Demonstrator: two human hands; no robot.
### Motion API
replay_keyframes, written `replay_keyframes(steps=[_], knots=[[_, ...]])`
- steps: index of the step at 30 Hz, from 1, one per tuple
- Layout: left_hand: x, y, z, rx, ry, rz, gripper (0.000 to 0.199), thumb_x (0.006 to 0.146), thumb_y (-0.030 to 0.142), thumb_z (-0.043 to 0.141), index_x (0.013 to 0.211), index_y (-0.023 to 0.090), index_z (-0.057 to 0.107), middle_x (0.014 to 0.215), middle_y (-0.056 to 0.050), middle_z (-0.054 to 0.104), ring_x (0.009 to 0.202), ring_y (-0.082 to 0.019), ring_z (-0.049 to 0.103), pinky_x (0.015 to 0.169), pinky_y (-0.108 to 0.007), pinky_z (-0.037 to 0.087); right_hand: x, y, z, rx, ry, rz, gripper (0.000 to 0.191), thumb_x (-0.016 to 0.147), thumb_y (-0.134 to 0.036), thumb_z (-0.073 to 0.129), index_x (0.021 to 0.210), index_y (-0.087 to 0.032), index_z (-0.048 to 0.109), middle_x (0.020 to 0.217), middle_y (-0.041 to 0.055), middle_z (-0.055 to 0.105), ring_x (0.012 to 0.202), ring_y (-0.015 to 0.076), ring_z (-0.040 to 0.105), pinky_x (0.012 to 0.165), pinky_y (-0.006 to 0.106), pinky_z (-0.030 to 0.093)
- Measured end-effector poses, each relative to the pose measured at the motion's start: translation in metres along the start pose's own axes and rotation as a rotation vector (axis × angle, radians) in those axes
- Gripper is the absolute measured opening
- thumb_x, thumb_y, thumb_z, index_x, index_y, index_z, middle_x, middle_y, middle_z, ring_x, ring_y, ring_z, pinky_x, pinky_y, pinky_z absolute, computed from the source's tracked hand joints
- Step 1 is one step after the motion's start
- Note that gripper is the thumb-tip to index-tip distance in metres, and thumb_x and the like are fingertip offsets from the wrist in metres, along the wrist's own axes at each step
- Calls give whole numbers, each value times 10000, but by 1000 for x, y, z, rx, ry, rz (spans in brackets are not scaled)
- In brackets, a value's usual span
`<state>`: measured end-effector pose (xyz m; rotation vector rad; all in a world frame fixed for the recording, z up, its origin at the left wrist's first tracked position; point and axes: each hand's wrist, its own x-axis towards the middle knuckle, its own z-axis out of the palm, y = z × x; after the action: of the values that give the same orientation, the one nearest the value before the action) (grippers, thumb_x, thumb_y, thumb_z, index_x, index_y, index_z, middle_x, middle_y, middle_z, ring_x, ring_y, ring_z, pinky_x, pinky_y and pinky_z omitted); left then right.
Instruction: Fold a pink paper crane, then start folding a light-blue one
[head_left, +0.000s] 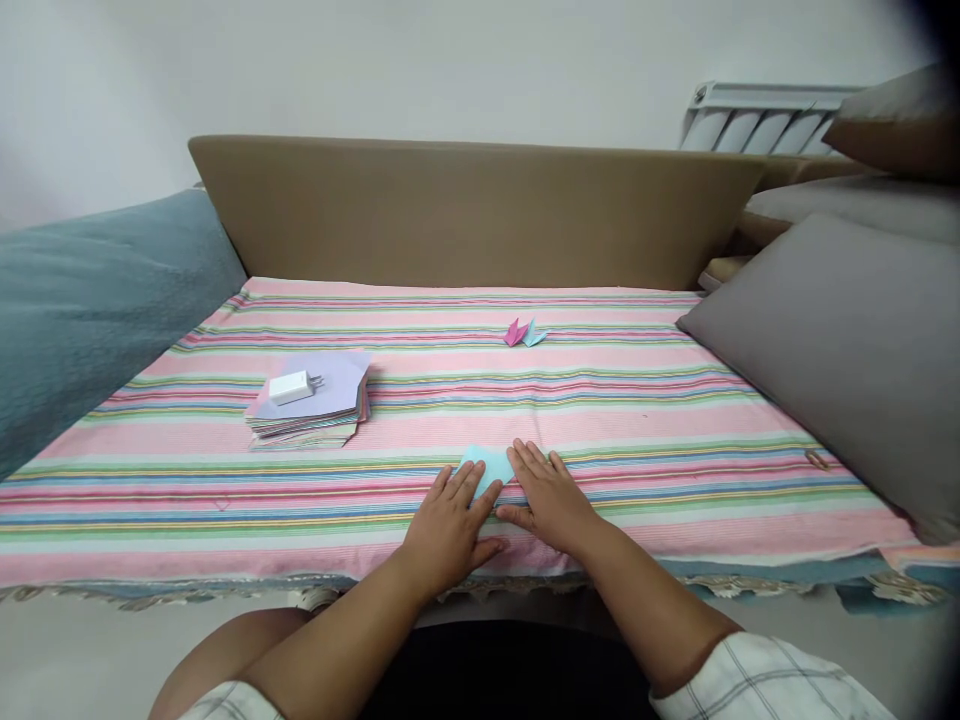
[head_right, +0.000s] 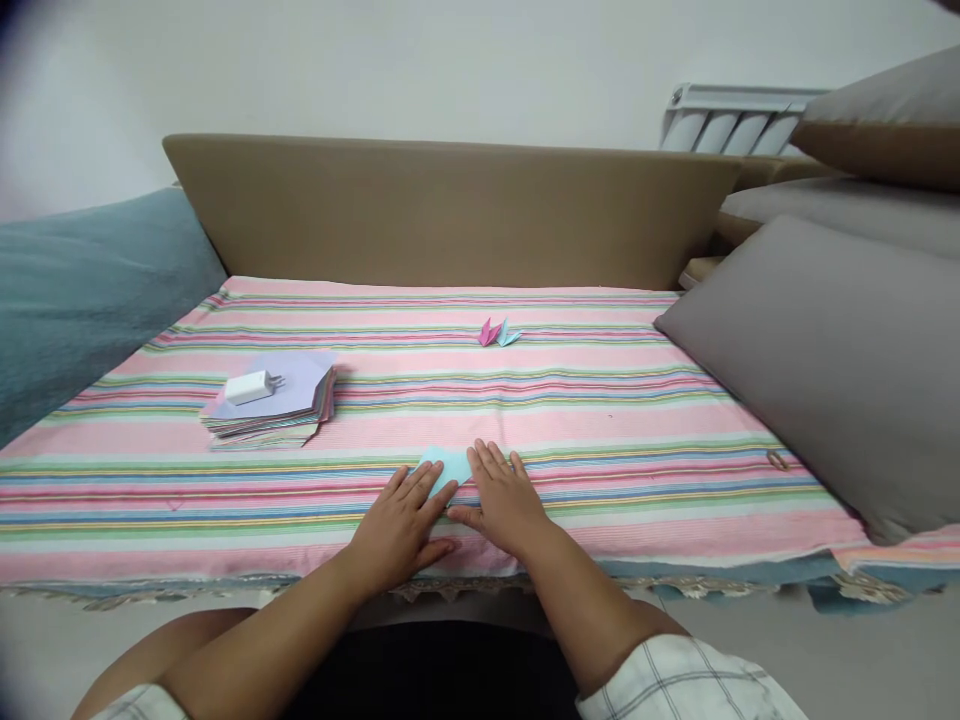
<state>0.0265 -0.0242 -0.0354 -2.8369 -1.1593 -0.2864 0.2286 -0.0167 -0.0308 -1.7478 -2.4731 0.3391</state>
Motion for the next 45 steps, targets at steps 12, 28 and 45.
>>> replay_keyframes(steps=[12, 28, 45], knots=[[2, 3, -6, 21, 2, -13, 645, 821, 609, 430, 1362, 265, 364, 1442, -122, 339, 1324, -290, 304, 1073, -480, 211, 5, 7, -1, 27, 130, 146, 626, 890, -573, 281, 1365, -180, 391, 1448, 79, 337, 1330, 290, 274, 1068, 503, 182], [1, 2, -4, 36, 7, -10, 637, 825, 611, 419, 1357, 262, 378, 1448, -123, 328, 1323, -293, 305, 1070, -483, 216, 21, 14, -8, 286, 366, 326, 137, 827, -249, 524, 888, -259, 647, 1181, -6, 618, 1072, 219, 526, 924, 421, 347], [1, 2, -3, 44, 28, -4, 641, 812, 587, 469, 1353, 253, 388, 1445, -116, 335, 1319, -291, 309, 1074, -471, 220, 23, 31, -1, 371, 440, 309, 348, 770, -50, 398, 990, -193, 626, 1107, 53, 640, 1052, 198, 531, 919, 350, 399]])
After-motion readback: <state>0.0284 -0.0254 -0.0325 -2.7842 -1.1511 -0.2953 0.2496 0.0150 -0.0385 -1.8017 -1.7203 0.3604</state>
